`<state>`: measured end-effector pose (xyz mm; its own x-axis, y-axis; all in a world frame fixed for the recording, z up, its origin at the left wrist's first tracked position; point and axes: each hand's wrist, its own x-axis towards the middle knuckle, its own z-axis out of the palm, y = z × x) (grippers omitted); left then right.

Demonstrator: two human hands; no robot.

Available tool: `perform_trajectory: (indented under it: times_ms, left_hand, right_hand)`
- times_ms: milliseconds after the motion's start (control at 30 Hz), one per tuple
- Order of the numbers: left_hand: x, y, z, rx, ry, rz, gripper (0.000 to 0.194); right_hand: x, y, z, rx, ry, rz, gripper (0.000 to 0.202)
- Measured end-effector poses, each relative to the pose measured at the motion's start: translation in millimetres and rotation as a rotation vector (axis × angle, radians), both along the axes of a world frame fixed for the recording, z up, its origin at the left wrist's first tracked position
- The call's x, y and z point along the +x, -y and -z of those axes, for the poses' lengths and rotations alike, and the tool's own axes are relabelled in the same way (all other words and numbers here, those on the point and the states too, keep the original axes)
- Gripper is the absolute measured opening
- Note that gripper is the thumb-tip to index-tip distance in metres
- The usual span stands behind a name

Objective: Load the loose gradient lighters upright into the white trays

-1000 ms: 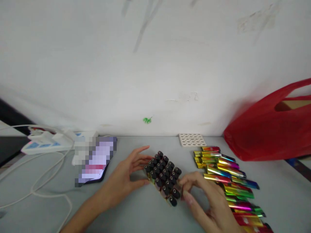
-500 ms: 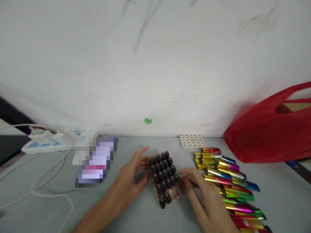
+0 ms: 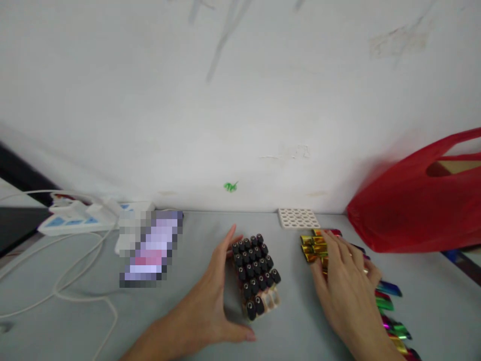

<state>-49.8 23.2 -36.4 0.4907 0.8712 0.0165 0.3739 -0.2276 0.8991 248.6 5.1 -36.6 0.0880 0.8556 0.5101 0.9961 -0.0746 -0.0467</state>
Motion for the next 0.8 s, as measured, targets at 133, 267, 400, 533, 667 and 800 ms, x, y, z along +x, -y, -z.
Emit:
perform_trajectory:
  times_ms: [133, 267, 400, 533, 667, 800]
  left_hand:
    - [7, 0, 9.6, 0.041, 0.004, -0.032, 0.176]
    - [10, 0, 10.2, 0.099, -0.005, -0.046, 0.172]
    - [7, -2, 2.6, 0.079, 0.014, -0.014, 0.170]
    - [0, -5, -5.2, 0.078, 0.025, 0.038, 0.166]
    - [-5, -8, -8.0, 0.072, 0.010, 0.057, 0.166]
    - [-9, -10, -8.5, 0.050, -0.001, 0.082, 0.166]
  right_hand:
    - [3, 0, 10.3, -0.019, 0.016, -0.043, 0.043]
    - [12, -2, 21.4, -0.062, 0.021, -0.156, 0.047]
    - [17, -3, 23.4, -0.044, -0.033, -0.261, 0.041]
    - [12, -5, 22.6, -0.042, -0.082, -0.325, 0.039]
    - [6, -6, 20.9, -0.042, -0.128, -0.352, 0.036]
    - [1, -1, 6.5, -0.104, -0.299, -0.486, 0.032]
